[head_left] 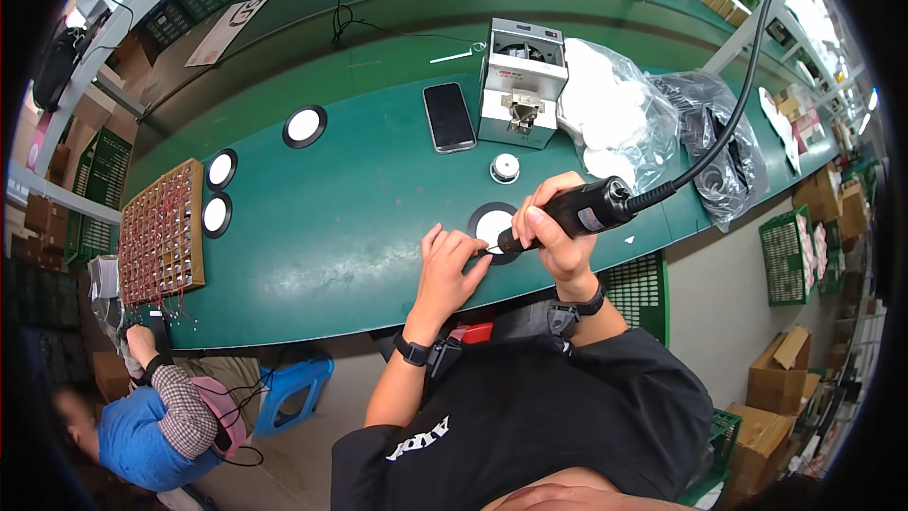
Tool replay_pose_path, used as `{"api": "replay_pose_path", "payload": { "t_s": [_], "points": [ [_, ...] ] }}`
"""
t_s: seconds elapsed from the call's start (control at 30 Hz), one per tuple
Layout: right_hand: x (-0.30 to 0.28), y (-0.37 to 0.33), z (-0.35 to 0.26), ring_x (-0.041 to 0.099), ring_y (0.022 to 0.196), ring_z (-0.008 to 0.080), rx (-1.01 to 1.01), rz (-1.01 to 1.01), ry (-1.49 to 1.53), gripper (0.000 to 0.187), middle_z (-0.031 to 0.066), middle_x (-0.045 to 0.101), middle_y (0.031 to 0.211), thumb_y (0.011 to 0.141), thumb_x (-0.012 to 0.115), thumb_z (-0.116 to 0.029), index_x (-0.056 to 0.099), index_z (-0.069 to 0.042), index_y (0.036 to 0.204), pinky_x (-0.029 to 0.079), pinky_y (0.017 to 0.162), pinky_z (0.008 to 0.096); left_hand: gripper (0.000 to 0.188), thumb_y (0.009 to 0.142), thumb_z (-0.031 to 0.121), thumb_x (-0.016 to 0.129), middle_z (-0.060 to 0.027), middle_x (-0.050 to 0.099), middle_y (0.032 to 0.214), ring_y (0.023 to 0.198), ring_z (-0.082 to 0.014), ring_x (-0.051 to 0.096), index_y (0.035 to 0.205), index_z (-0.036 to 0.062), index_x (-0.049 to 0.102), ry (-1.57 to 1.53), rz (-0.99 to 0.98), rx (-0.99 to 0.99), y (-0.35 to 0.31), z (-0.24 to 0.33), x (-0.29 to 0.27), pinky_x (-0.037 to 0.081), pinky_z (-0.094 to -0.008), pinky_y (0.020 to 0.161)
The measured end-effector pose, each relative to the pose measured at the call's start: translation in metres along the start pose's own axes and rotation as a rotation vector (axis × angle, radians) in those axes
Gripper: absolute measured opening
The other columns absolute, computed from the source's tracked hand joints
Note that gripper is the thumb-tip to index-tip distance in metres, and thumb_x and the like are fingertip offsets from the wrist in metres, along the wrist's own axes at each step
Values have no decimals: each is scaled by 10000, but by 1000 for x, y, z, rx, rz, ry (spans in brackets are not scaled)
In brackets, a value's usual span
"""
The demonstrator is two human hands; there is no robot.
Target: Handling and inspecting small circular electronic components using a suction tool on a production line.
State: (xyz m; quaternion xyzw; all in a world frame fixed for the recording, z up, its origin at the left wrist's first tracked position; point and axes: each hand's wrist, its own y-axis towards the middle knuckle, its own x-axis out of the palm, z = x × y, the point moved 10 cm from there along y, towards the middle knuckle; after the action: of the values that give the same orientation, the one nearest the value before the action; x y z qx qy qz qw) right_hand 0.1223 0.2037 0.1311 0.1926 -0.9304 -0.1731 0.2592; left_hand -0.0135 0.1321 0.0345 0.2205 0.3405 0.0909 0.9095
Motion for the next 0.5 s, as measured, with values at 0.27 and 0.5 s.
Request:
{"api": "replay_pose_path", "payload": {
  "t_s": [0.27, 0.5],
  "points": [
    [5, -2, -2, 564, 582, 142, 16, -16, -11, 203, 77, 566, 752, 923, 633, 62, 495, -14, 1051, 514, 586, 315, 177, 824, 114, 810, -10, 625, 874, 891, -225, 633, 954, 95, 691, -11, 22, 4, 0, 0, -2, 372, -534, 1115],
    [9, -4, -1, 527, 573, 164, 37, -49, -88, 183, 86, 524, 755, 930, 596, 29, 470, -16, 1055, 513, 613, 353, 154, 829, 107, 805, -14, 630, 879, 908, -235, 631, 906, 89, 673, -14, 8, -2, -1, -1, -1, 376, -533, 1109]
  ]
}}
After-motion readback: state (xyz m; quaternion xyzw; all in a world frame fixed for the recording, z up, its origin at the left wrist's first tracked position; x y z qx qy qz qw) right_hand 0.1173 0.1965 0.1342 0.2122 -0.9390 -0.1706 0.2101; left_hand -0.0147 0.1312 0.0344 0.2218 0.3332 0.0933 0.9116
